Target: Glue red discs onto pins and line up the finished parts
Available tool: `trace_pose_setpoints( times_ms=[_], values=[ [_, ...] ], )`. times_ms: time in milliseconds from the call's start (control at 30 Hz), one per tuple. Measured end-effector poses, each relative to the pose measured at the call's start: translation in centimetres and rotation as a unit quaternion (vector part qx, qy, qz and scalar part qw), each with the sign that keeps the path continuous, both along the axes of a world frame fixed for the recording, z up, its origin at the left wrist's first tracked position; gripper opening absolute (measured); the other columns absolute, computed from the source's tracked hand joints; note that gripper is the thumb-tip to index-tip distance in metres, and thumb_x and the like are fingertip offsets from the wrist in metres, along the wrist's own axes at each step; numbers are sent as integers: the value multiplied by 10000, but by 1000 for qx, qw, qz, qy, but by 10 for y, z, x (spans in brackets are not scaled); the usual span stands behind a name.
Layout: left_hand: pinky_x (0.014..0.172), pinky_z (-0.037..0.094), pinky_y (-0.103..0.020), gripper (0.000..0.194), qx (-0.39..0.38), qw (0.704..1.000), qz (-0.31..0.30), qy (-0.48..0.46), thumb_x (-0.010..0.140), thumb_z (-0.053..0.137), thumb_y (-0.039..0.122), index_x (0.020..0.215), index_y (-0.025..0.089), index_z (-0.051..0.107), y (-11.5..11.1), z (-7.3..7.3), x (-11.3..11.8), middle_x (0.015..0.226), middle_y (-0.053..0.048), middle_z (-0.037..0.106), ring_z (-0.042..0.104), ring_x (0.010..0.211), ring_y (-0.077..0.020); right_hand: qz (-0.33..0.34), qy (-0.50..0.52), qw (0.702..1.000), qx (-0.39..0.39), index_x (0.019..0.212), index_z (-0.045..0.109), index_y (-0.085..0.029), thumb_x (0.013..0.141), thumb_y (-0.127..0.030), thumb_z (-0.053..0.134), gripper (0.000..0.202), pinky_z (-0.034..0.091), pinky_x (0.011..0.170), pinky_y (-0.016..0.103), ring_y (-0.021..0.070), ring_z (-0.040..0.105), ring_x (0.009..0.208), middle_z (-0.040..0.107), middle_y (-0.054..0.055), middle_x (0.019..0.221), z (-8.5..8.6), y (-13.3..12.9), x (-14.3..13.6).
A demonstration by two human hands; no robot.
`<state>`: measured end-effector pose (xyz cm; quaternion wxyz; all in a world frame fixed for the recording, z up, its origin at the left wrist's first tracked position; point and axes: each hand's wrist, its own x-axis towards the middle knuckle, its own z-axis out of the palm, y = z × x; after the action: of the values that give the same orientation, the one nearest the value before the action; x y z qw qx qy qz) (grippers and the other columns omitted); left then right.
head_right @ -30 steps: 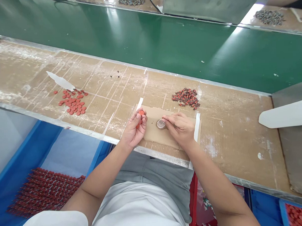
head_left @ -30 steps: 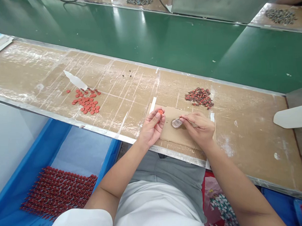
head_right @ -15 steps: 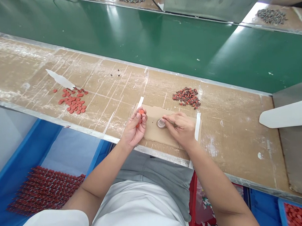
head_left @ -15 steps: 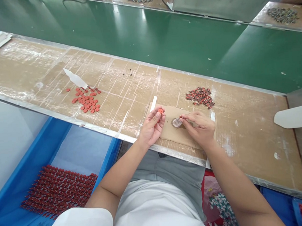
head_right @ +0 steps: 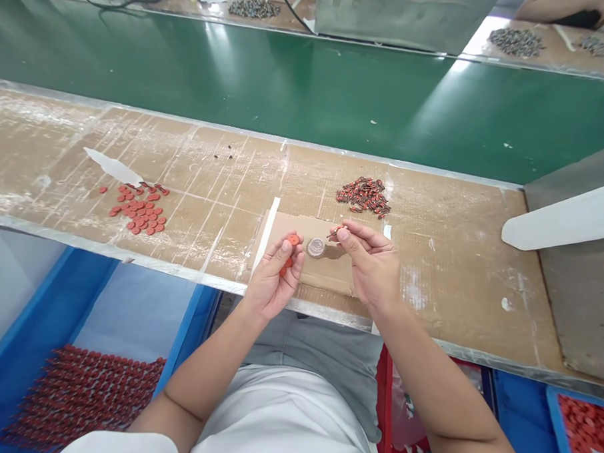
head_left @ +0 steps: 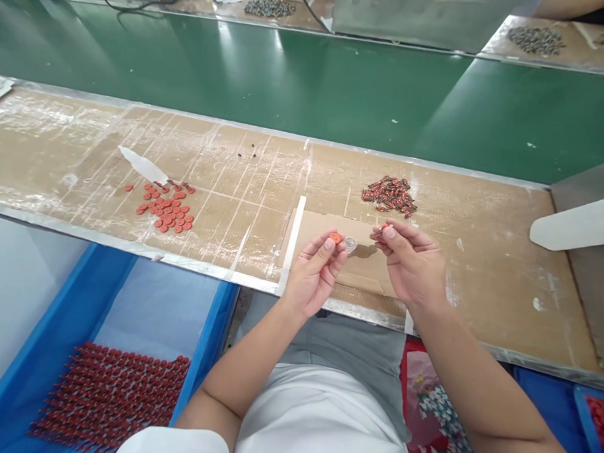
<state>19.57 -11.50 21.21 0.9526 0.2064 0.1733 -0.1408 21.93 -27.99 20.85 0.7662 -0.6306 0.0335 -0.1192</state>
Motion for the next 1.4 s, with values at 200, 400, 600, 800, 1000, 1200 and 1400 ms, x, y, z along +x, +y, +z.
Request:
trace_pose_setpoints(
  times_ms=[200, 400, 600, 800, 1000, 1200, 1400],
  values=[
    [833, 578, -184, 164, 8, 1000, -21, -20, 814, 760, 143, 977, 152, 753, -9, 9, -16, 990, -39, 743, 712, 831, -90, 13, 13, 998, 53, 898, 777, -257, 738, -315, 863, 191, 649, 659, 252, 184, 757, 798, 774, 14, 879, 19, 15, -26],
    [831, 575, -203, 252, 26, 999, -23, -27, 741, 836, 201, 979, 162, 761, -13, 10, -25, 961, -44, 753, 712, 807, -99, 4, 0, 1000, 25, 926, 767, -238, 763, -292, 848, 190, 661, 765, 313, 192, 756, 817, 774, 22, 899, 24, 22, -39],
    [828, 573, -187, 265, 28, 998, -20, -57, 716, 860, 224, 963, 176, 778, -13, 15, -29, 949, -38, 759, 712, 813, -91, 8, 22, 998, 61, 930, 771, -246, 751, -274, 851, 198, 646, 679, 240, 173, 755, 792, 774, 18, 869, 29, 24, -40],
    [862, 566, -211, 275, 51, 998, -13, -46, 702, 868, 225, 961, 185, 785, -11, 18, -33, 985, -52, 761, 718, 834, -105, 28, 27, 998, 45, 925, 763, -256, 753, -295, 852, 198, 657, 694, 289, 191, 755, 810, 774, 17, 885, 26, 23, -39],
    [868, 568, -231, 279, 59, 997, -9, -52, 692, 874, 228, 957, 197, 791, -12, 18, -34, 980, -53, 763, 722, 852, -123, 11, -2, 1000, 11, 956, 768, -262, 771, -299, 843, 203, 672, 734, 337, 215, 758, 823, 774, 23, 904, 27, 26, -44],
    [863, 566, -211, 262, 54, 997, -6, -60, 701, 870, 235, 950, 200, 794, -12, 18, -35, 966, -49, 766, 727, 883, -129, -56, -50, 995, -62, 963, 782, -269, 753, -219, 853, 227, 674, 788, 336, 211, 757, 830, 772, 18, 936, 32, 35, -55],
    [891, 571, -258, 265, 66, 996, -2, -59, 702, 870, 253, 952, 208, 793, -11, 14, -36, 969, -52, 765, 731, 921, -167, -64, -74, 989, -110, 971, 783, -266, 758, -223, 852, 228, 676, 804, 381, 225, 757, 823, 769, 24, 967, 34, 39, -59]
  ],
)
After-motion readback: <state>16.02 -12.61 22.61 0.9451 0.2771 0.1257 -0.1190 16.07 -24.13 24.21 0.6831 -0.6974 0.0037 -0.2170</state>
